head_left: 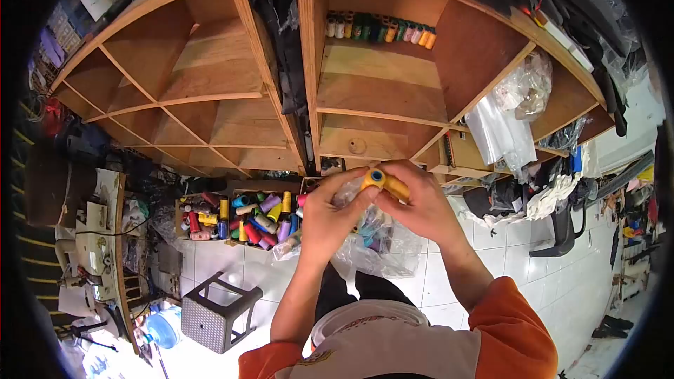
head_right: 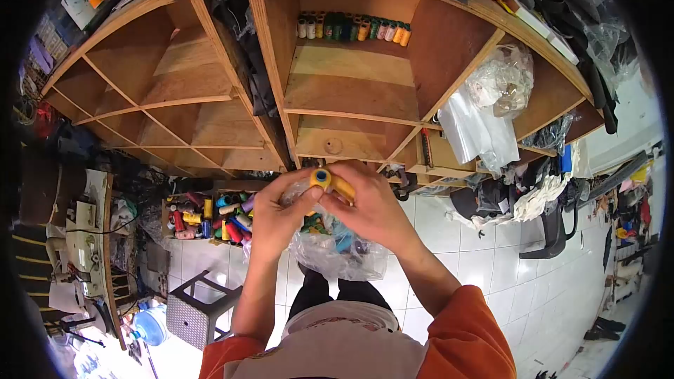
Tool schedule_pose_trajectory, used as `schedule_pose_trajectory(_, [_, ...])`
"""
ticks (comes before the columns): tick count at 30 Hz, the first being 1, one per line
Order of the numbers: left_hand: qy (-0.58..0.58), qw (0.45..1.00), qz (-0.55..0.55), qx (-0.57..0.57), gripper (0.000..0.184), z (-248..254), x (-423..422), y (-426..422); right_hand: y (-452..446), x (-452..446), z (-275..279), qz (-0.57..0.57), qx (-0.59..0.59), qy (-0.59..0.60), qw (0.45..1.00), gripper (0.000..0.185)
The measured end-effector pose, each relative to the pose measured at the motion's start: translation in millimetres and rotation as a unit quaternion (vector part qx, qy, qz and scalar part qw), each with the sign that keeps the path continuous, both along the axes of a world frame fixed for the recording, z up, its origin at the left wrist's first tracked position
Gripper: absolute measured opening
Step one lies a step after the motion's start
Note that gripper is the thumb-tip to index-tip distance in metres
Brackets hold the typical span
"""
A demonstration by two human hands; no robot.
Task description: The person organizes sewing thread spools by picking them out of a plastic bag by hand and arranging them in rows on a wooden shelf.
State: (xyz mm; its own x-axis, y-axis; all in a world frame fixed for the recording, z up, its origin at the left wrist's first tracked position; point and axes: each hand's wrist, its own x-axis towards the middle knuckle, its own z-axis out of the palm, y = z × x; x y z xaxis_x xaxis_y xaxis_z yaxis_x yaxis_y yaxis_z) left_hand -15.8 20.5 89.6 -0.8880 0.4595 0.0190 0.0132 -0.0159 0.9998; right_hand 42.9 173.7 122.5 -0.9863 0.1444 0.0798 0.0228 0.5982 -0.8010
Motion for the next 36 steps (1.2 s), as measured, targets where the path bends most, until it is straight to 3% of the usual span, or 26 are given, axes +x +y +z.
schedule_pose_trajectory(1, [-0.025, 0.999, 0.011, -0.017, 0.034, -1, 2, -1, -2, -2, 2, -0.007, 0.023, -0.016, 1.000, 0.037])
schedule_pose_trajectory(2, [-0.051, 0.997, 0.021, -0.048, 0.032, -1, 1, -3, -1, -8, -2, -0.004, -0.009, 0.041, 0.999, 0.038])
schedule_pose_trajectory(5, [0.025, 0.999, 0.026, -0.006, 0.031, -2, -1, -2, 3, -22, -6, 0.034, -0.096, 0.012, 0.995, 0.036])
schedule_pose_trajectory(6, [0.009, 0.999, 0.036, 0.008, 0.026, -2, -2, -1, -1, -22, 5, 0.041, -0.093, -0.062, 0.993, 0.036])
schedule_pose_trajectory(9, [-0.058, 0.998, 0.037, 0.011, 0.022, 9, -8, -6, -4, -23, 9, 0.085, -0.102, -0.011, 0.991, 0.043])
schedule_pose_trajectory(10, [-0.089, 0.991, 0.040, 0.096, 0.018, 12, -6, -6, -5, -18, 15, 0.101, -0.166, -0.038, 0.980, 0.045])
schedule_pose_trajectory(12, [-0.062, 0.990, 0.047, 0.116, 0.020, 14, -5, -11, -6, -11, 30, 0.131, -0.291, -0.083, 0.944, 0.049])
schedule_pose_trajectory(20, [-0.054, 0.982, 0.041, 0.175, 0.025, 30, 22, -11, 1, 19, 38, 0.204, -0.519, -0.071, 0.827, 0.050])
schedule_pose_trajectory(24, [-0.041, 0.984, 0.000, 0.171, 0.025, 33, 35, -13, -4, 35, 45, 0.122, -0.443, -0.023, 0.888, 0.044])
schedule_pose_trajectory(27, [-0.036, 0.988, 0.011, 0.152, 0.025, 40, 46, -13, -2, 45, 50, 0.134, -0.401, -0.022, 0.906, 0.037])
schedule_pose_trajectory(33, [-0.045, 0.991, -0.004, 0.124, 0.031, 40, 62, -20, 8, 53, 44, 0.201, -0.190, 0.036, 0.960, 0.030])
schedule_pose_trajectory(36, [-0.028, 0.994, -0.017, 0.106, 0.034, 34, 69, -20, 3, 58, 54, 0.177, -0.211, -0.028, 0.961, 0.029])
